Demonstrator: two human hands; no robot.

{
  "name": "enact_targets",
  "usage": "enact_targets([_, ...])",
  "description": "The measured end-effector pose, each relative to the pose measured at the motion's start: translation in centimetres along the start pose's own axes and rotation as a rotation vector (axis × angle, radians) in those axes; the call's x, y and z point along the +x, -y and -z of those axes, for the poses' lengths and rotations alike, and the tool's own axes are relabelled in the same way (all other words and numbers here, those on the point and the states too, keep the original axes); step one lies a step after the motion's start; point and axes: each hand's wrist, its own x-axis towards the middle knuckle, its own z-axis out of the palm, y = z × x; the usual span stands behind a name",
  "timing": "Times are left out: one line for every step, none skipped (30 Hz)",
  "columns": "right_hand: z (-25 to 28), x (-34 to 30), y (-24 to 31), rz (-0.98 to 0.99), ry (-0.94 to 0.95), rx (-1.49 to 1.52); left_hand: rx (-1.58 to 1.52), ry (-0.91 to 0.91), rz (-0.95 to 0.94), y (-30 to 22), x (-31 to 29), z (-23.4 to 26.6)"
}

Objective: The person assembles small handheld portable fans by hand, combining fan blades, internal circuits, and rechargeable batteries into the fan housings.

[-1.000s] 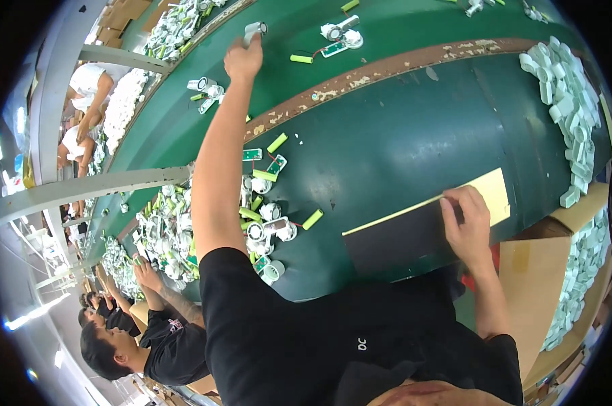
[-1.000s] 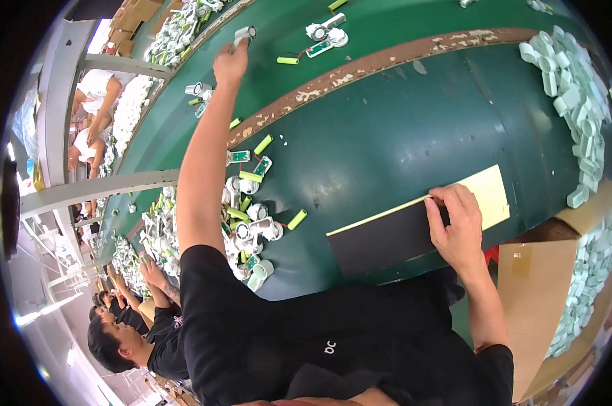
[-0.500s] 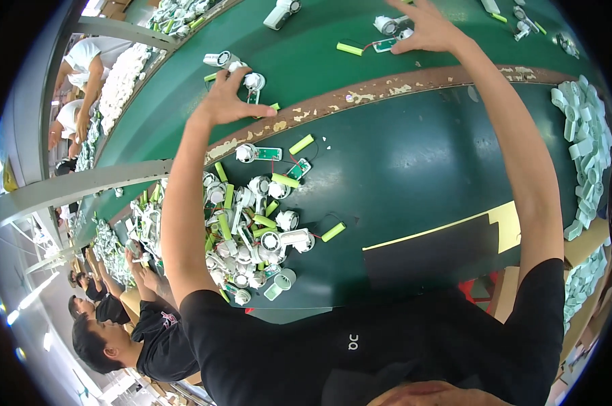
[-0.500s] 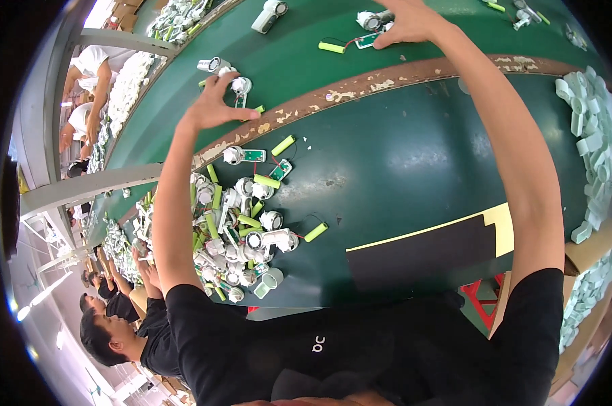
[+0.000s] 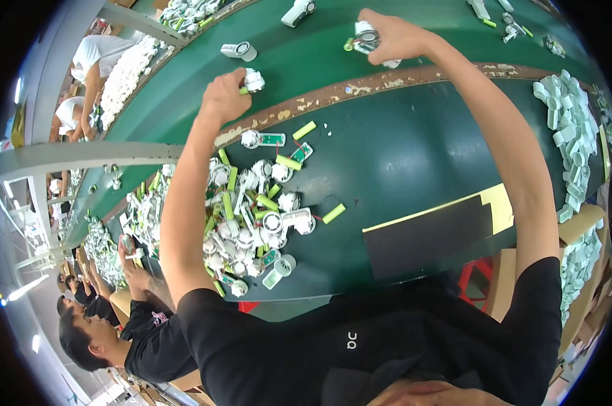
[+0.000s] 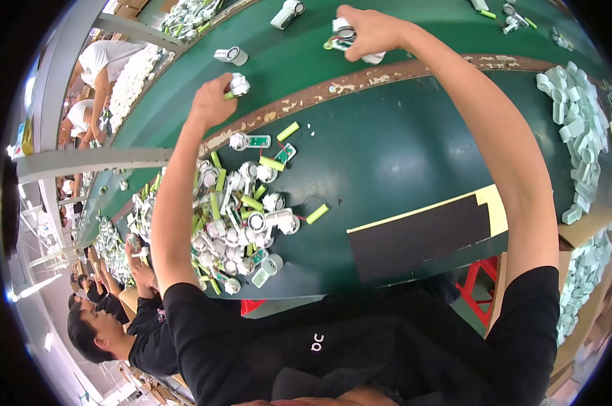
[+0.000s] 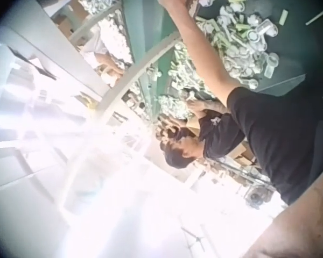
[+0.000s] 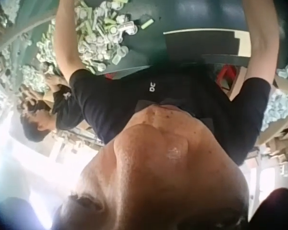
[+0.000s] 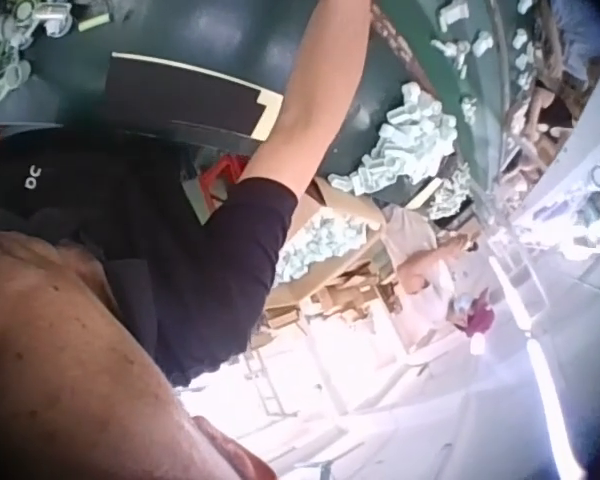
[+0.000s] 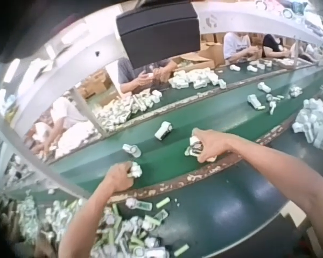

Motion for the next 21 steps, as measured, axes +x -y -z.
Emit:
enact_targets([0.0,-1.2,2.5,0.076,0.076,0.05,-0.015,-0.09,-0.035,0.7,-1.5,0.5])
enact_targets([-0.4,-2.6,4.5,0.141,0.145,0.101,-0.013,-0.086,-0.035,0.8,-2.8,1.5])
enact_targets([-1.4,-3.8,6.6,0.197,0.194,0.109,-0.049,-0.109,-0.06,0.8,-4.5,2.9])
enact_targets([-2.3,-4.9,8.6,0.252,0.243,0.118,-0.085,-0.132,-0.085,0.6,-6.4,4.3])
enact_targets([-3.8,-5.6,9.5,0.327,0.238,0.093,-0.081,-0.127,-0.094,0.1,-8.0,5.6])
enact_targets([-5.9,-6.1,10.1,0.404,0.235,0.069,-0.06,-0.107,-0.108,-0.5,-10.0,6.8])
enact_targets([-8.4,-6.3,10.6,0.464,0.198,0.047,-0.04,-0.088,-0.117,-0.9,-12.2,7.5])
enact_targets([-9.9,-6.6,11.2,0.518,0.158,0.017,-0.04,-0.087,-0.123,-1.2,-13.9,7.6])
enact_targets([-9.9,-7.6,12.8,0.5,0.23,0.111,-0.012,-0.083,-0.147,-1.0,-15.8,7.5])
enact_targets([-10.5,-7.9,13.3,0.484,0.251,0.157,0.019,-0.076,-0.179,-1.4,-17.4,7.7])
enact_targets([-10.7,-8.5,13.3,0.418,0.282,0.226,0.035,0.006,-0.143,-2.1,-18.7,7.8])
enact_targets([-10.6,-9.2,13.6,0.357,0.314,0.292,0.039,0.004,-0.141,-2.7,-20.0,7.6])
enact_targets([-10.7,-9.7,13.5,0.358,0.311,0.292,0.12,-0.008,-0.167,-3.2,-21.2,7.1])
enact_targets([-10.7,-10.3,13.2,0.379,0.228,0.326,0.202,-0.02,-0.196,-4.0,-22.2,6.8])
enact_targets([-10.2,-11.1,13.0,0.398,0.143,0.356,0.268,0.086,-0.139,-5.2,-22.9,6.8])
enact_targets([-9.7,-11.9,12.5,0.391,0.135,0.353,0.268,0.083,-0.149,-5.5,-23.5,6.4])
enact_targets([-9.0,-12.8,11.9,0.394,0.09,0.342,0.361,0.078,-0.179,-5.6,-24.1,5.7])
enact_targets([-8.3,-13.9,11.7,0.401,0.052,0.335,0.453,0.078,-0.202,-5.8,-24.8,5.3])
enact_targets([-7.7,-14.5,11.3,0.355,0.078,0.265,0.438,0.2,-0.133,-6.5,-24.9,5.9])
enact_targets([-7.4,-15.3,10.9,0.294,0.072,0.209,0.437,0.212,-0.137,-6.8,-25.1,5.9])
enact_targets([-7.7,-16.0,10.2,0.3,0.073,0.197,0.436,0.194,-0.168,-7.1,-24.7,6.2])
